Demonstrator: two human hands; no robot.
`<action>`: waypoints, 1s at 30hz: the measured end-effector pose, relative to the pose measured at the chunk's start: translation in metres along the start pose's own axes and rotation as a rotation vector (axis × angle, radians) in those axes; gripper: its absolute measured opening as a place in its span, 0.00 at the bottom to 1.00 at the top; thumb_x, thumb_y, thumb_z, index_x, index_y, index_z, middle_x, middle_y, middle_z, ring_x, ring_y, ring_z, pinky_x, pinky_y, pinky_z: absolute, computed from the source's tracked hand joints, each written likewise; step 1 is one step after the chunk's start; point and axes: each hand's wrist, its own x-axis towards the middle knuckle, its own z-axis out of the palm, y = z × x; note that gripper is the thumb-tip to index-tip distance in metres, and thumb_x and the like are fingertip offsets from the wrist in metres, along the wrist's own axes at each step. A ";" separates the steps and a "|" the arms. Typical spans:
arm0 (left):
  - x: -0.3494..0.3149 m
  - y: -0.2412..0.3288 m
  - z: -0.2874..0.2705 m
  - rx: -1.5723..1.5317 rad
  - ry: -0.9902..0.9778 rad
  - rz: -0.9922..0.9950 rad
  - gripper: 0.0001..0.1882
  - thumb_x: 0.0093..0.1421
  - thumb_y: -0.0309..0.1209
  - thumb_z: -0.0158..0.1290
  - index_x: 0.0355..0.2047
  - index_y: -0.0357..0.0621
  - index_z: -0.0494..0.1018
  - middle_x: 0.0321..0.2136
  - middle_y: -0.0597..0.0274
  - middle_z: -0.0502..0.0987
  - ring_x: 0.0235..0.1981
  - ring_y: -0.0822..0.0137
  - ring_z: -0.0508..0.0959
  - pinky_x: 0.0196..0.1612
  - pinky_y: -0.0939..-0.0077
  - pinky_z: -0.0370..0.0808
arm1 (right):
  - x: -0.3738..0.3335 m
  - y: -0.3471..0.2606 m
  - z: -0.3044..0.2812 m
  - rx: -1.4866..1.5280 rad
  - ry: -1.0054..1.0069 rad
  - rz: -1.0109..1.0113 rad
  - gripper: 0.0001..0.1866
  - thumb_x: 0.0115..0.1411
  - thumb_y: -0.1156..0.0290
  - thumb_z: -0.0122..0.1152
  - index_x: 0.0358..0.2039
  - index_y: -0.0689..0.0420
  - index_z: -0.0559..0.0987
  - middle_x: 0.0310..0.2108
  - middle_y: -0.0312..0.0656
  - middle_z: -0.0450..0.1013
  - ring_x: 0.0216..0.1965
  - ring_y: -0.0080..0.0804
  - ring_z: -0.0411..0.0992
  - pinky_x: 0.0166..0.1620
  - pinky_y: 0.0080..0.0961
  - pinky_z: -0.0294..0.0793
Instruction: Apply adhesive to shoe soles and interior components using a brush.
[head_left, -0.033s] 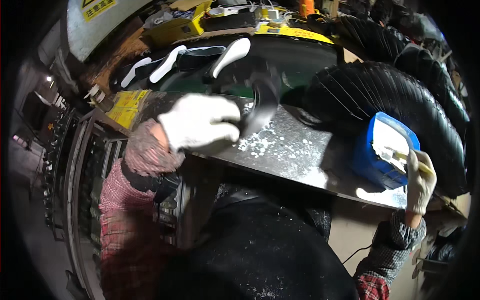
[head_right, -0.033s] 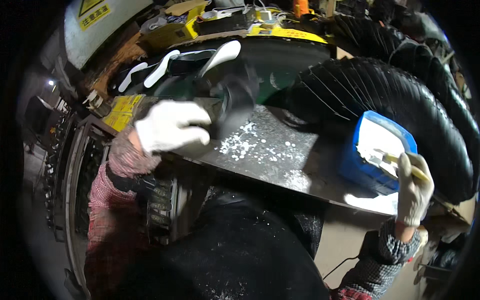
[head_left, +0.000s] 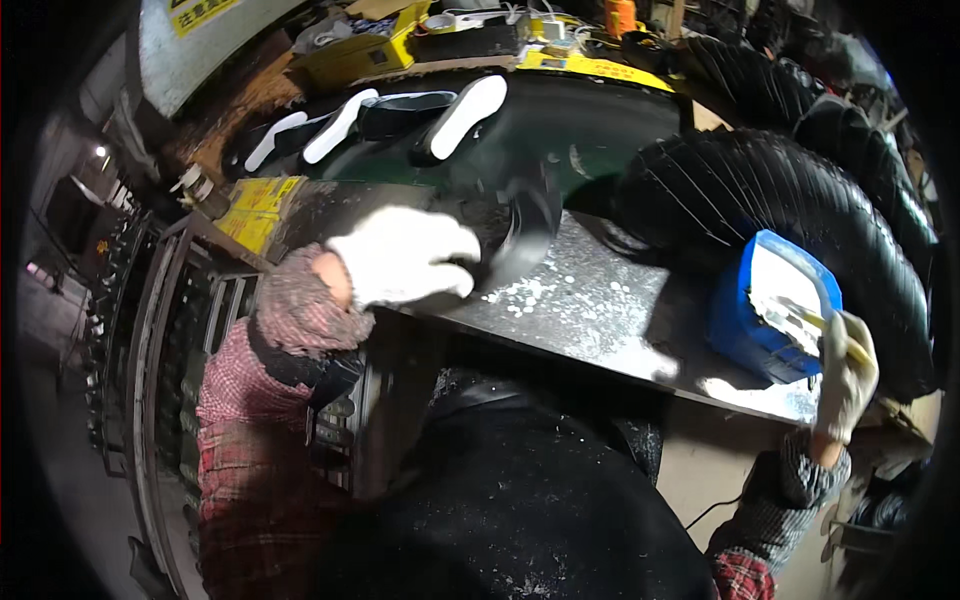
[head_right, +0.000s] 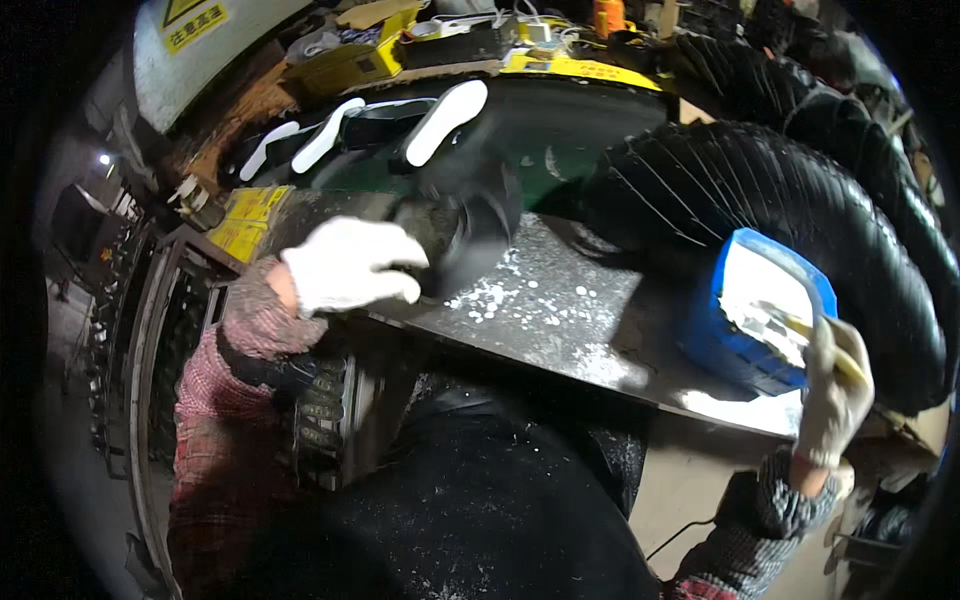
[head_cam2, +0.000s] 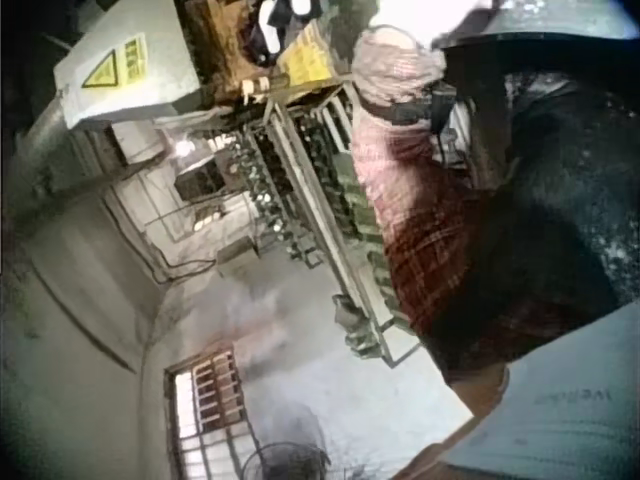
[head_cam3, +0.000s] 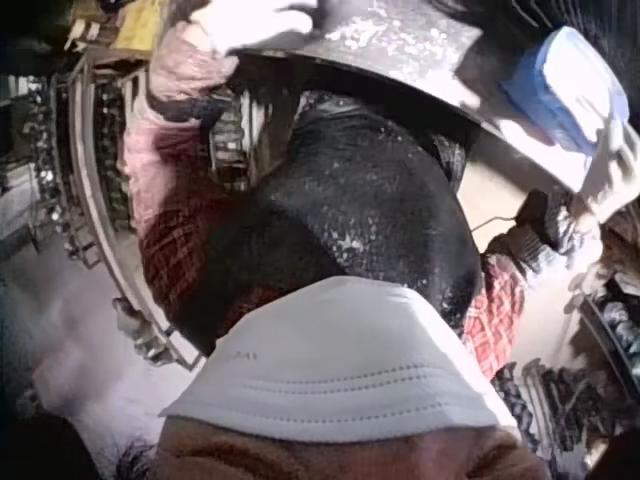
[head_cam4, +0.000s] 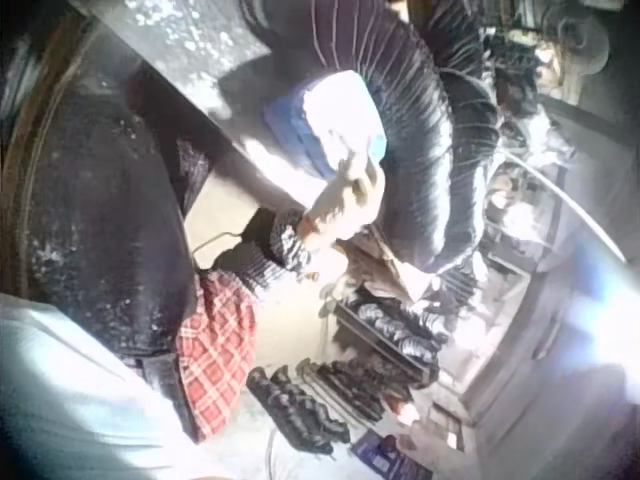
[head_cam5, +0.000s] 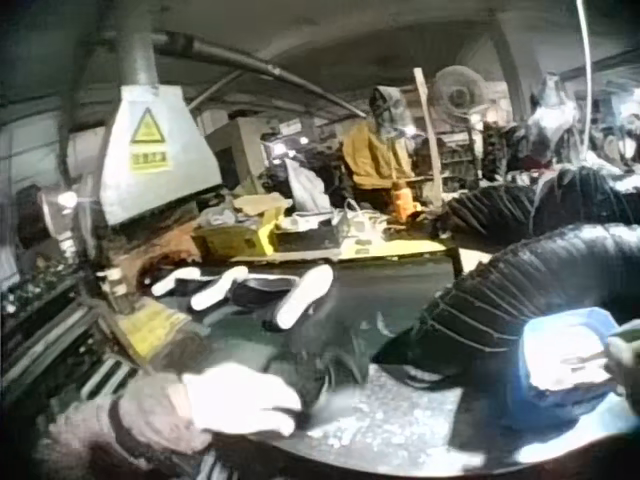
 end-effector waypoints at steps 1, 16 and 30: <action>-0.014 -0.008 0.008 0.011 -0.119 -0.037 0.21 0.54 0.49 0.55 0.40 0.48 0.77 0.36 0.59 0.79 0.39 0.55 0.78 0.45 0.66 0.74 | -0.006 0.000 -0.001 0.047 0.115 -0.037 0.12 0.62 0.69 0.59 0.40 0.66 0.76 0.29 0.35 0.72 0.31 0.18 0.69 0.34 0.12 0.67; -0.023 -0.082 0.099 -2.050 0.617 -0.201 0.25 0.64 0.28 0.46 0.61 0.44 0.57 0.52 0.51 0.71 0.52 0.61 0.73 0.53 0.66 0.73 | -0.064 -0.077 0.095 0.084 0.099 -0.205 0.14 0.60 0.77 0.49 0.45 0.68 0.75 0.40 0.50 0.74 0.38 0.33 0.74 0.42 0.24 0.73; -0.060 -0.023 0.120 -2.025 0.960 -0.476 0.15 0.59 0.19 0.50 0.48 0.33 0.71 0.45 0.55 0.76 0.42 0.67 0.76 0.42 0.76 0.74 | -0.021 -0.070 0.258 0.323 -0.493 -0.112 0.12 0.62 0.70 0.56 0.39 0.66 0.79 0.35 0.44 0.77 0.33 0.23 0.73 0.37 0.17 0.72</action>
